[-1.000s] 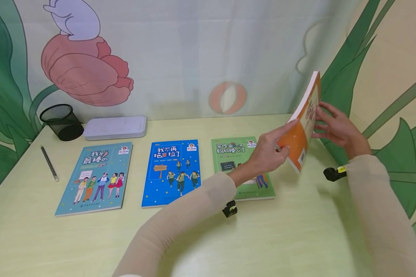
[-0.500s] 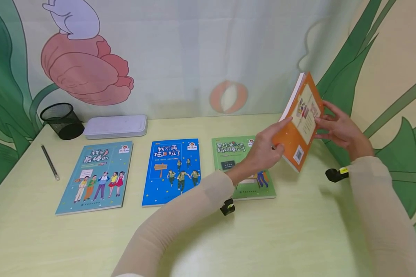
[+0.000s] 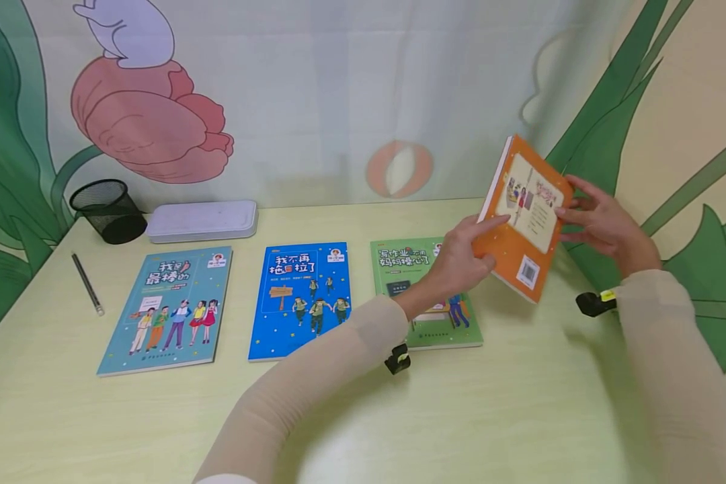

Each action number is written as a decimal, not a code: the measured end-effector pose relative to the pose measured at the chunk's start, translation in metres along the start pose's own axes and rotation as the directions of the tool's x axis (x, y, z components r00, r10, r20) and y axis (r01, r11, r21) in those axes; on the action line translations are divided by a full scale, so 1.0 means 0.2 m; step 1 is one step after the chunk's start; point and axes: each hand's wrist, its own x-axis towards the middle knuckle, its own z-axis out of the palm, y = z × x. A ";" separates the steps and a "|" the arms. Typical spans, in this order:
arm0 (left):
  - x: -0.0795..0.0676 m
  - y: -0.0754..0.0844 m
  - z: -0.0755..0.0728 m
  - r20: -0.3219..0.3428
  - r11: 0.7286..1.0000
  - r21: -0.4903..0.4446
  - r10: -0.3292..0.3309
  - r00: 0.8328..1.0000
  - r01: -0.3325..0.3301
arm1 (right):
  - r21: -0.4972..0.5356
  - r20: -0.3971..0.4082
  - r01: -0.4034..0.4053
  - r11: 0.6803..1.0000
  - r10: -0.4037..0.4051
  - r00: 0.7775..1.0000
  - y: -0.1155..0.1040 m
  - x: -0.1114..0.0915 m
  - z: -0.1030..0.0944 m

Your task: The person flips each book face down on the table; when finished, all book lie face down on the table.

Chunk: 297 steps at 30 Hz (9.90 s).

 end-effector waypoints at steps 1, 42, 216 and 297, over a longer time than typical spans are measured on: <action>0.00 0.00 0.00 0.001 1.000 0.009 -0.017 1.000 0.017 | -0.032 -0.006 -0.003 0.999 0.002 1.000 0.00 0.00 0.00; -0.01 -0.08 0.10 0.224 0.919 0.133 -0.392 0.892 0.371 | -0.651 0.031 -0.053 0.758 0.096 0.995 -0.05 0.08 0.01; -0.43 -0.26 -0.52 0.597 0.795 0.589 -0.311 0.739 -0.141 | -0.753 0.262 0.114 0.648 0.136 0.955 0.08 0.36 0.89; -0.41 -0.25 -0.53 0.585 0.778 0.604 -0.285 0.759 -0.174 | -0.260 0.344 -0.017 0.965 0.109 0.933 0.11 0.34 0.74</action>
